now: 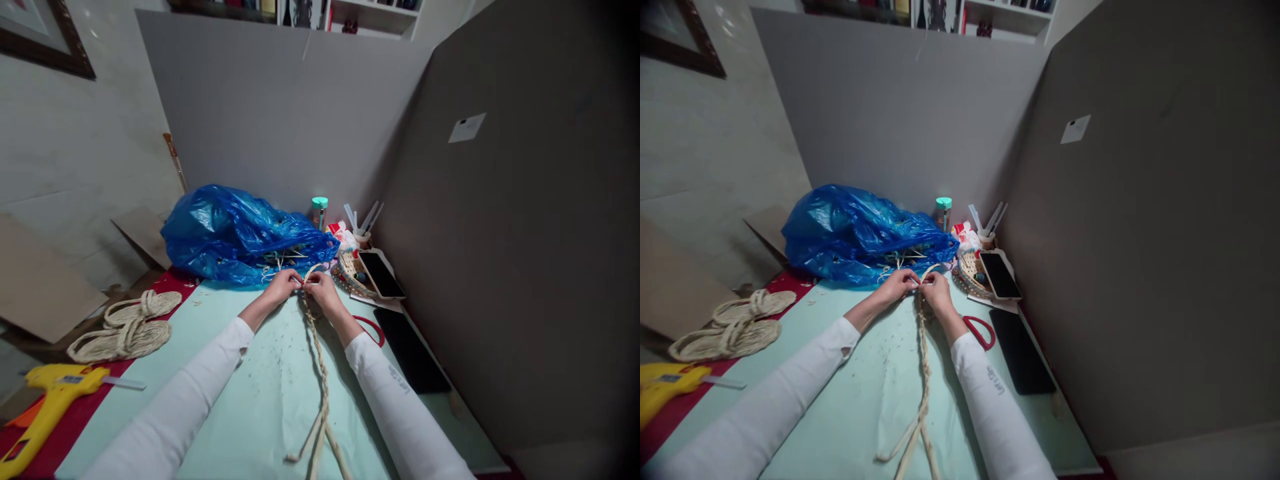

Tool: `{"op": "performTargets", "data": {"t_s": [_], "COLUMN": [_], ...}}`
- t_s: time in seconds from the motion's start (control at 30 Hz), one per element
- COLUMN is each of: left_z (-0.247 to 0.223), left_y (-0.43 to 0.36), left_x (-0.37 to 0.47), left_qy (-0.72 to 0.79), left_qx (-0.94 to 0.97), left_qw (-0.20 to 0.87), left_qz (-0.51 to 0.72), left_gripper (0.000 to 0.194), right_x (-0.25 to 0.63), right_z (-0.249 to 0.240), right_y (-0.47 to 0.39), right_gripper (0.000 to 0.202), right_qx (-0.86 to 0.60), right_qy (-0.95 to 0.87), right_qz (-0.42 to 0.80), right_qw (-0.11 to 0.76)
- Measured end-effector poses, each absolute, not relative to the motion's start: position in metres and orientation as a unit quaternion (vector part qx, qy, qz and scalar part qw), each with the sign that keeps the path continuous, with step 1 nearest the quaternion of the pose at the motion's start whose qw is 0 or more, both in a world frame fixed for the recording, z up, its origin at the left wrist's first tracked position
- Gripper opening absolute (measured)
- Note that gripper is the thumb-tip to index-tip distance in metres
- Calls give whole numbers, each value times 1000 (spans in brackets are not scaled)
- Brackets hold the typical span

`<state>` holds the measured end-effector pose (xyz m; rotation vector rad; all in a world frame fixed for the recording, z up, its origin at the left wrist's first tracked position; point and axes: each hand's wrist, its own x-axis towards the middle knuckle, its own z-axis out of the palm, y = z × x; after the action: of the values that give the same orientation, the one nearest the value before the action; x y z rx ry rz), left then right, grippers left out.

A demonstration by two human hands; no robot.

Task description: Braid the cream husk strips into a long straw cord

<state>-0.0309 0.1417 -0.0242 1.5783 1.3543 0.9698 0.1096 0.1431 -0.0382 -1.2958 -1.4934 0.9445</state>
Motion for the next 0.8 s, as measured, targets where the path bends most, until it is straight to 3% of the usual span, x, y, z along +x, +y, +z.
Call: {"op": "performTargets", "data": {"t_s": [0.5, 0.8], "left_z": [-18, -34], "left_y": [134, 132], "left_x": [-34, -19], "left_qy": [527, 528], "left_qx": [717, 667], "left_qw": [278, 349], "left_qz": [363, 393], "left_gripper": [16, 14], "right_x": [112, 113], "right_z": [-29, -25], "right_y": [138, 134], "right_gripper": [20, 22], "right_qx": [-480, -443], "right_qy": [-529, -532], "right_qz": [514, 522], "right_qw": [476, 498]}}
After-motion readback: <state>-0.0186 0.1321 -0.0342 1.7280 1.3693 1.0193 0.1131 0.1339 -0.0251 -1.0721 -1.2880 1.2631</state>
